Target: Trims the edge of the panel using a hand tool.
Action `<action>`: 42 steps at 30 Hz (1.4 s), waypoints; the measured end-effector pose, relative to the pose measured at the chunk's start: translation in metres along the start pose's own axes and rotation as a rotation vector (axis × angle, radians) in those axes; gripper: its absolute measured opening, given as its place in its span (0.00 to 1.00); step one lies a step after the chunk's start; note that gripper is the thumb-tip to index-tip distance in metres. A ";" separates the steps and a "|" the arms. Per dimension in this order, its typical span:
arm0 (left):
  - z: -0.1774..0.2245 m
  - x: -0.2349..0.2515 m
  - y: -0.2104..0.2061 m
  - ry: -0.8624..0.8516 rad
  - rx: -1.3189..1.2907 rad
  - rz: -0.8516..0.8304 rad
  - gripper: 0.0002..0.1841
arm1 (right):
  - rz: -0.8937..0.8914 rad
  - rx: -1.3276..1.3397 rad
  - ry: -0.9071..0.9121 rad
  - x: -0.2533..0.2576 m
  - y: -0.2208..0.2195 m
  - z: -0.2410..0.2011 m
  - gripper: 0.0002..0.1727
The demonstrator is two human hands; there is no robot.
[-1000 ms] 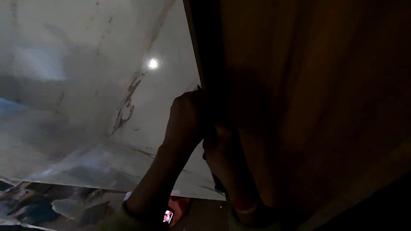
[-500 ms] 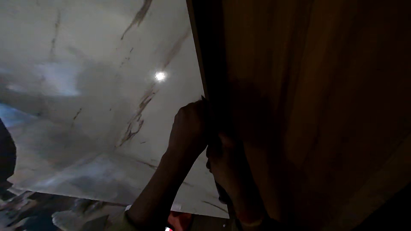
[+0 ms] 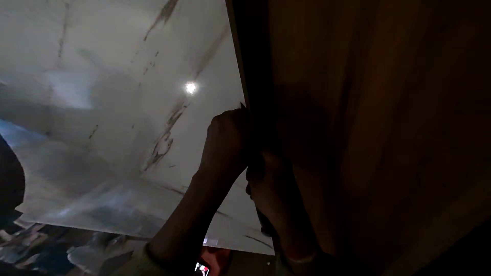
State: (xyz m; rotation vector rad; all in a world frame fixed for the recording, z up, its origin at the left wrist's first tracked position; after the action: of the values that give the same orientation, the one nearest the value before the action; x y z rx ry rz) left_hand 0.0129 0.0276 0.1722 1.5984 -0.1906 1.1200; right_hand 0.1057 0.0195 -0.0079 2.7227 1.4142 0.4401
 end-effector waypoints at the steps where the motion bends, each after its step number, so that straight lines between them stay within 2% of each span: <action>1: -0.001 0.002 0.000 0.017 -0.011 -0.009 0.19 | -0.012 -0.002 0.001 0.004 0.000 0.002 0.14; 4: -0.003 0.008 -0.003 -0.080 0.080 -0.053 0.16 | -0.049 0.068 0.037 0.011 -0.001 0.004 0.13; 5: -0.002 0.010 -0.005 -0.106 0.119 -0.070 0.14 | -0.040 0.100 0.055 0.008 0.002 -0.008 0.13; 6: -0.001 0.012 -0.004 -0.100 0.138 -0.091 0.13 | -0.019 0.109 0.040 -0.001 0.007 -0.033 0.12; 8: 0.001 0.010 -0.003 -0.092 0.133 -0.095 0.13 | 0.022 0.010 -0.178 -0.032 0.021 -0.095 0.10; 10: 0.003 0.009 0.003 -0.114 0.086 -0.018 0.14 | 0.058 -0.054 -0.214 -0.042 0.026 -0.124 0.08; 11: 0.001 0.010 0.006 -0.067 0.053 -0.005 0.17 | 0.056 -0.043 -0.147 -0.038 0.025 -0.115 0.09; 13: -0.002 0.011 0.005 -0.015 0.035 -0.011 0.19 | 0.041 0.055 0.178 -0.005 0.011 -0.041 0.13; 15: -0.004 0.014 0.002 -0.063 0.082 -0.003 0.20 | -0.041 0.071 0.174 0.020 0.002 0.007 0.15; 17: -0.005 0.019 -0.001 -0.139 0.137 0.004 0.18 | -0.019 0.091 0.132 0.019 0.003 -0.004 0.15; 18: -0.003 0.019 -0.002 -0.136 0.139 -0.002 0.18 | 0.014 0.092 0.092 0.006 0.008 -0.029 0.14; 19: -0.002 0.019 0.000 -0.116 0.130 -0.012 0.18 | 0.015 0.046 -0.055 -0.012 0.016 -0.067 0.12; 20: 0.000 0.018 0.001 -0.085 0.120 -0.026 0.19 | 0.014 0.027 -0.128 -0.024 0.022 -0.091 0.12; 21: 0.001 0.016 0.002 -0.082 0.116 -0.025 0.19 | 0.002 0.045 -0.099 -0.028 0.024 -0.098 0.11; 22: 0.001 0.016 0.004 -0.083 0.103 -0.009 0.18 | -0.008 0.126 0.092 -0.023 0.023 -0.088 0.10; 23: 0.000 0.016 0.006 -0.103 0.096 0.021 0.17 | -0.024 0.254 0.418 -0.006 0.017 -0.064 0.11; 24: -0.001 0.016 0.007 -0.087 0.083 0.026 0.18 | -0.035 0.302 0.558 0.003 0.013 -0.054 0.12; 25: -0.003 0.016 0.006 -0.080 0.075 0.034 0.19 | -0.018 0.261 0.465 -0.004 0.015 -0.062 0.11; 26: -0.005 0.018 0.005 -0.075 0.074 0.031 0.19 | 0.013 0.130 0.169 -0.019 0.021 -0.089 0.09; 27: -0.006 0.021 0.004 -0.081 0.091 0.018 0.20 | 0.043 0.033 -0.018 -0.026 0.024 -0.108 0.10; 28: -0.008 0.024 0.002 -0.089 0.123 -0.002 0.20 | 0.051 0.000 -0.111 -0.030 0.024 -0.115 0.13; 30: -0.008 0.026 -0.001 -0.090 0.162 -0.019 0.19 | 0.053 0.038 -0.111 -0.030 0.023 -0.109 0.17; 32: -0.004 0.026 0.003 -0.073 0.138 -0.024 0.17 | -0.001 0.074 -0.063 -0.024 0.022 -0.096 0.18; 34: 0.001 0.023 0.013 0.005 0.090 -0.029 0.19 | -0.016 0.138 0.204 0.004 0.009 -0.048 0.18; 35: 0.004 0.022 0.019 0.035 0.069 -0.026 0.20 | -0.018 0.110 0.232 0.018 0.003 -0.028 0.17; 39: -0.002 0.028 0.017 -0.039 0.081 0.003 0.21 | 0.009 -0.001 0.098 0.039 -0.004 -0.009 0.16; 41: -0.003 0.032 0.010 -0.070 0.146 -0.026 0.20 | 0.030 0.003 0.030 0.037 -0.004 -0.018 0.16; 42: -0.004 0.035 0.008 -0.098 0.173 -0.023 0.18 | 0.014 -0.018 -0.074 0.033 -0.001 -0.033 0.16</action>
State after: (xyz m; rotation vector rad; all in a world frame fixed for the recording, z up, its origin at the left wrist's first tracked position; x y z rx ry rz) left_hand 0.0243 0.0429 0.2025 1.8059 -0.1421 1.0644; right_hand 0.1141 0.0435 0.0308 2.7059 1.3680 0.3475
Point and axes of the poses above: each hand's wrist, its own x-axis towards the middle knuckle, its own y-axis out of the back of the hand, z = x × y, the point moved 3 cm from there along x, towards the middle knuckle, and after that the axes turned 11 degrees about -y, right-handed, at the moved point
